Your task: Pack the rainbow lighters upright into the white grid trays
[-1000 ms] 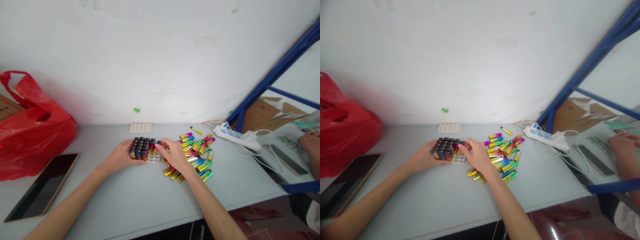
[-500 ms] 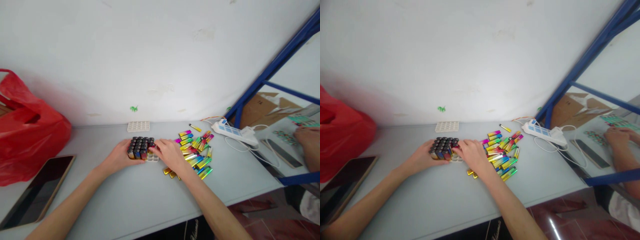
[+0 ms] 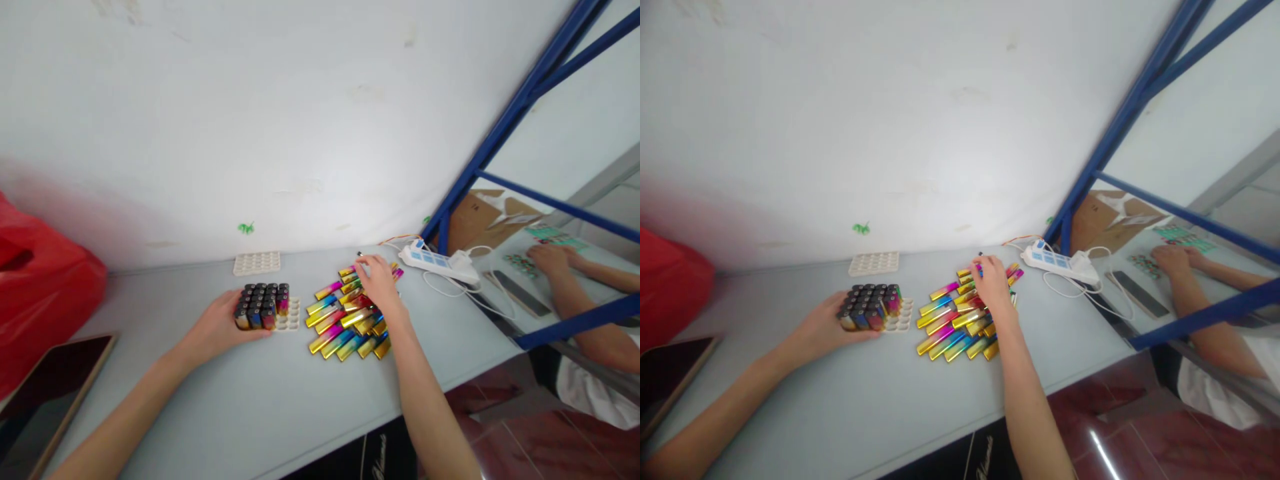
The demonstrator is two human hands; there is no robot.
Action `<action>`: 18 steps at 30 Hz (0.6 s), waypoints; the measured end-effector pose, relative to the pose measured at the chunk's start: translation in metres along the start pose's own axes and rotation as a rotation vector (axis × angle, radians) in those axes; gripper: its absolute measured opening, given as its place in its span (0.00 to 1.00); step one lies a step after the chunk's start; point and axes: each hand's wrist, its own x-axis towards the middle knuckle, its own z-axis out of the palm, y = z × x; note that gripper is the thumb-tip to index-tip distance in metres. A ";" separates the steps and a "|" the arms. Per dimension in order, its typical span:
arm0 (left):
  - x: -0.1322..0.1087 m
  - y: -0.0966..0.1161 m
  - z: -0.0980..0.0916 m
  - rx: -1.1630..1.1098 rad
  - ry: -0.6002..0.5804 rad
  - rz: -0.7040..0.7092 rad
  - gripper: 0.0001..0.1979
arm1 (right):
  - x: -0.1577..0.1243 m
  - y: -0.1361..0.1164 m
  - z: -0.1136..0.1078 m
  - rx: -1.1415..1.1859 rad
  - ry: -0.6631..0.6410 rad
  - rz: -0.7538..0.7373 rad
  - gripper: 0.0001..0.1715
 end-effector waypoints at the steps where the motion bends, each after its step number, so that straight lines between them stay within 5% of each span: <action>1: 0.000 -0.001 0.000 0.002 0.003 -0.001 0.33 | 0.002 0.014 -0.003 -0.040 0.030 0.052 0.14; 9: 0.003 -0.003 0.002 0.002 -0.001 0.017 0.31 | 0.017 0.090 -0.042 -0.234 0.028 0.413 0.20; 18: 0.003 -0.003 0.003 0.003 0.019 0.015 0.32 | 0.018 0.098 -0.035 -0.077 -0.029 0.407 0.26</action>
